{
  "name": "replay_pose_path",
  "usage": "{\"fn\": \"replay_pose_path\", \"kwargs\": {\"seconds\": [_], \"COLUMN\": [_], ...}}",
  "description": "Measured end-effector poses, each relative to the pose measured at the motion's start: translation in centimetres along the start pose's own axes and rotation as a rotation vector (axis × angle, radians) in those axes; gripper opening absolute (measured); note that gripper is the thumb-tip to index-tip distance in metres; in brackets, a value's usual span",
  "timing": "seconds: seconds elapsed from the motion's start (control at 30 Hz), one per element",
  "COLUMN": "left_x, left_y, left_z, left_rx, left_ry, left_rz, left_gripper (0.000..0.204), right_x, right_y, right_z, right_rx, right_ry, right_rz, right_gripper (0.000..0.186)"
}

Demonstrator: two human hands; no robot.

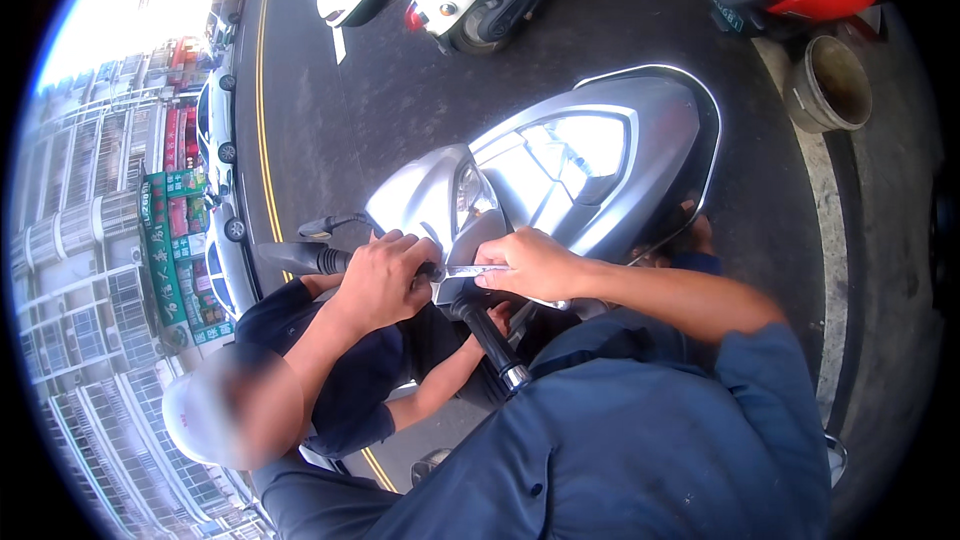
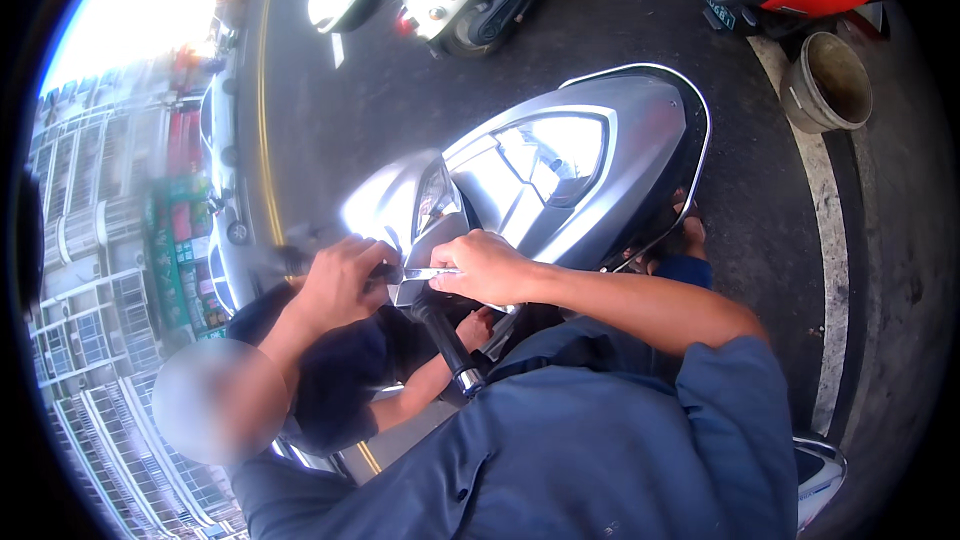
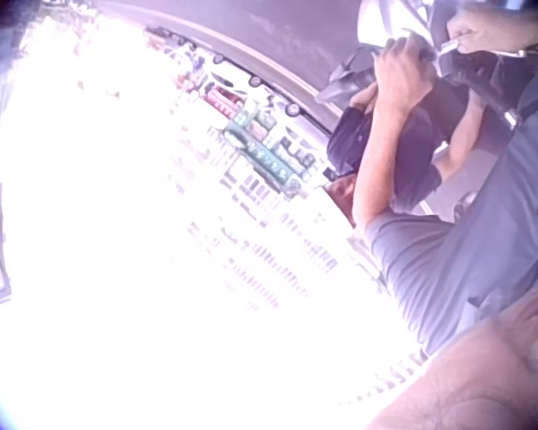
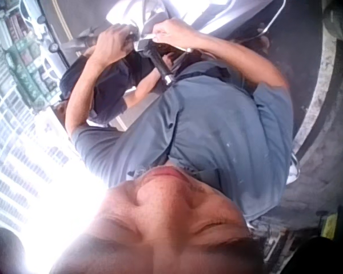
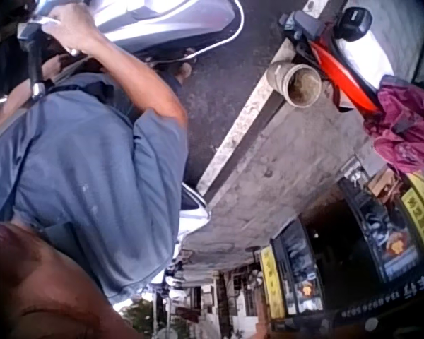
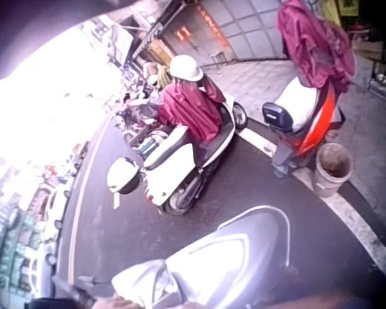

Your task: The person uses a wrench to tighten bolts on the handlebars of a silver scooter. They then use a power drill to work on the rear storage compartment of a white scooter, removing the lid and adjusting internal components.

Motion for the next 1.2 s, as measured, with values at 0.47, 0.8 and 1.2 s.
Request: {"fn": "replay_pose_path", "kwargs": {"seconds": [0.47,0.8,1.2], "left_x": [-0.9,-0.9,-0.7], "left_y": [0.3,0.7,1.2], "left_z": [0.2,1.2,0.2], "left_rx": [-0.130,-0.031,-0.019], "left_ry": [-0.009,-0.168,-0.172], "left_rz": [-0.009,-0.040,0.041], "left_gripper": [0.039,0.032,0.035], "right_x": [-3.3,-5.1,-5.5], "right_y": [-0.9,-0.2,-0.7], "right_z": [-0.2,1.1,0.4], "right_rx": [0.000,0.009,-0.051], "right_ry": [0.072,0.063,-0.115], "right_rz": [0.051,0.159,0.250], "right_gripper": [0.023,0.023,0.023]}}
Point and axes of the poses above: each hand's wrist, its own y-axis away from the middle knuckle, its own z-axis out of the palm, x = y × z, the point moved 5 cm from there along -y, towards the middle knuckle, and after that the axes turned 2 degrees about -y, right-handed, at the moved point
